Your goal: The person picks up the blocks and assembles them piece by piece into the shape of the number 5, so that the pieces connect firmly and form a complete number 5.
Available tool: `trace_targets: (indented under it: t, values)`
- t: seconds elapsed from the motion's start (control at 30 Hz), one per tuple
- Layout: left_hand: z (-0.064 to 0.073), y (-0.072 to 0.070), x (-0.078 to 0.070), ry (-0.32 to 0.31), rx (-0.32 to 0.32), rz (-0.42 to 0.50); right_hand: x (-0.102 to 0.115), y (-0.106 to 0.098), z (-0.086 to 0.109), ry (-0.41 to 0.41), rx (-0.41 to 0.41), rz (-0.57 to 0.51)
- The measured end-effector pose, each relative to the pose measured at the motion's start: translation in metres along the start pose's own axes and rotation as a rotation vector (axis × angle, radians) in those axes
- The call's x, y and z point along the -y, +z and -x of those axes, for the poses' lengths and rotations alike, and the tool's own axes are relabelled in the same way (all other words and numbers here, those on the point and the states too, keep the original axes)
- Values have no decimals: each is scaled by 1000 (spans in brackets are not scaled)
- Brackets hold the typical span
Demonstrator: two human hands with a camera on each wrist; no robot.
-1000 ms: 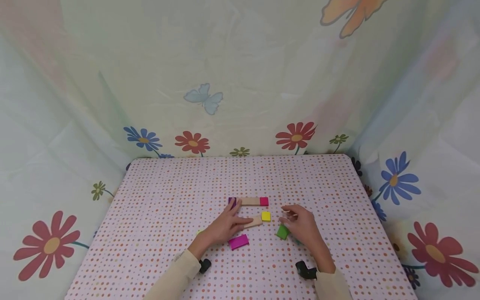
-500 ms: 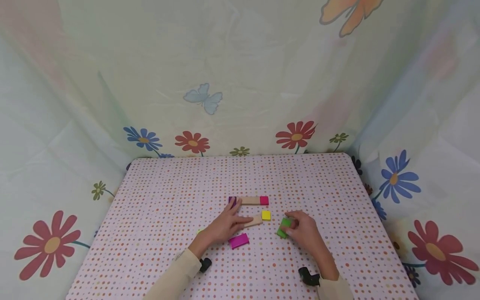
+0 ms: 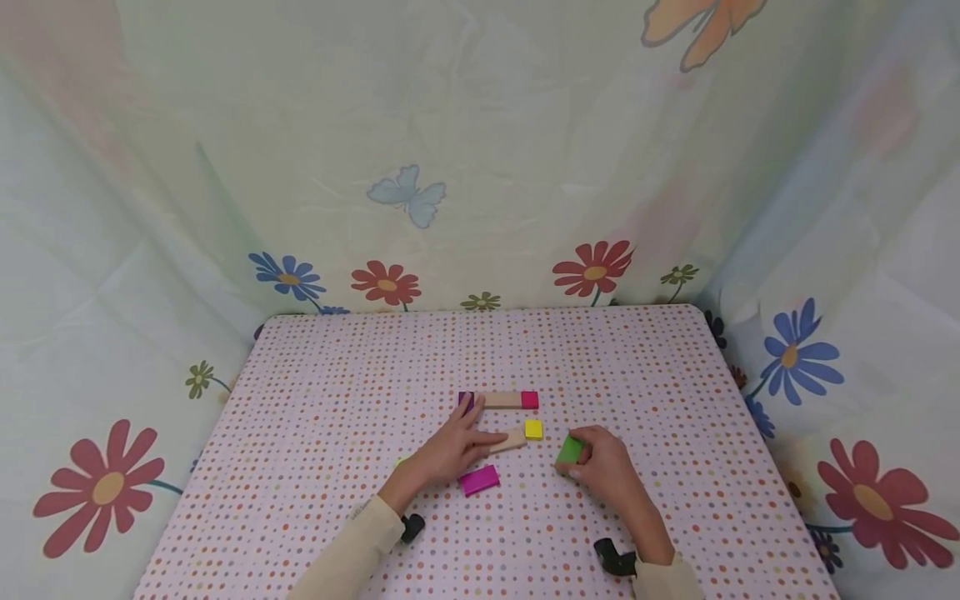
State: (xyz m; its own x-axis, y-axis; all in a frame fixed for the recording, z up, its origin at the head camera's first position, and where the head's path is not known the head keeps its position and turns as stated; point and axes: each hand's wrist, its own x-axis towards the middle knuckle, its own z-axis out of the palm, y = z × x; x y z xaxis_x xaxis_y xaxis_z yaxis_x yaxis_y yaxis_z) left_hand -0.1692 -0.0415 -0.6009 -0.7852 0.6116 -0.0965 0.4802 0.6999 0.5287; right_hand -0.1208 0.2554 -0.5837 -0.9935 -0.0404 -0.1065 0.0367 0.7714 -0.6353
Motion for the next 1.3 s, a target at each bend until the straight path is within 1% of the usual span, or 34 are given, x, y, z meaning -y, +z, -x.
trace_targets:
  t: [0.3, 0.63, 0.87, 0.97, 1.13, 1.3]
  values:
    - [-2, 1, 2, 1, -9, 1, 3, 3, -3, 34, 19, 27]
    - [-3, 0, 0, -4, -5, -4, 4, 2, -4, 13, 24, 33]
    - [0, -2, -3, 1, 8, 9, 5, 2, -2, 36, 35, 15]
    - [0, -2, -3, 7, 7, -1, 6, 3, -1, 39, 33, 9]
    - [-1, -2, -2, 9, 0, -1, 10, 5, -1, 11, 48, 0]
    - [0, -2, -2, 2, -2, -1, 17, 9, 0, -51, 110, -31]
